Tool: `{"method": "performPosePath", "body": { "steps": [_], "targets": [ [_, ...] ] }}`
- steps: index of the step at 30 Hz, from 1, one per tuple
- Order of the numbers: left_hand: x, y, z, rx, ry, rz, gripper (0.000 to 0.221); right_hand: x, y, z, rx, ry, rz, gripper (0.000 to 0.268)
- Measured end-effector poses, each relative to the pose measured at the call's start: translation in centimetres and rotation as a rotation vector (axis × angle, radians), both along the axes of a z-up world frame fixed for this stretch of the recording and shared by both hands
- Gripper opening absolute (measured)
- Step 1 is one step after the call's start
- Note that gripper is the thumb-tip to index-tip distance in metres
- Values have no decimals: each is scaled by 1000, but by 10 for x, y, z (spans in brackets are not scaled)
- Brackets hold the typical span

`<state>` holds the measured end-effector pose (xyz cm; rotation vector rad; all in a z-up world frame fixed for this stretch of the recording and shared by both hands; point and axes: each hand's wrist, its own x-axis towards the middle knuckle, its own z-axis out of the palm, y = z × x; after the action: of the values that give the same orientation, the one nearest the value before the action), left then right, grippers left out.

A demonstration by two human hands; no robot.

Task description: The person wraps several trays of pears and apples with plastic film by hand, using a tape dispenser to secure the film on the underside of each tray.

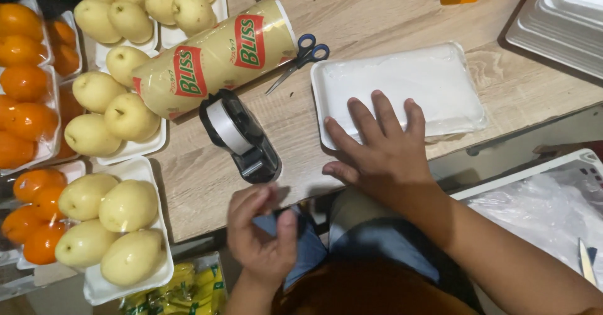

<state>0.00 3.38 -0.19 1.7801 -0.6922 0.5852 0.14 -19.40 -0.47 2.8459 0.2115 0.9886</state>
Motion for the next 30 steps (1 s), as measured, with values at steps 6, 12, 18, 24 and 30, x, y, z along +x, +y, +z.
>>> {"method": "performPosePath", "body": {
  "steps": [6, 12, 18, 24, 30],
  "targets": [
    [15, 49, -53, -242, 196, 242, 32, 5, 2, 5, -111, 31, -26, 81],
    [29, 44, -56, -234, 431, 287, 42, -1, 12, 14, -70, 27, 34, 86],
    [39, 35, -65, -46, 402, 268, 30, -8, 95, 1, 922, 357, 455, 61],
    [44, 45, -73, 104, 338, 339, 22, 42, 144, -34, 1605, 578, 123, 37],
    [48, 41, -65, 101, 372, 348, 20, 63, 152, -31, 1869, 480, 137, 21]
  ]
}}
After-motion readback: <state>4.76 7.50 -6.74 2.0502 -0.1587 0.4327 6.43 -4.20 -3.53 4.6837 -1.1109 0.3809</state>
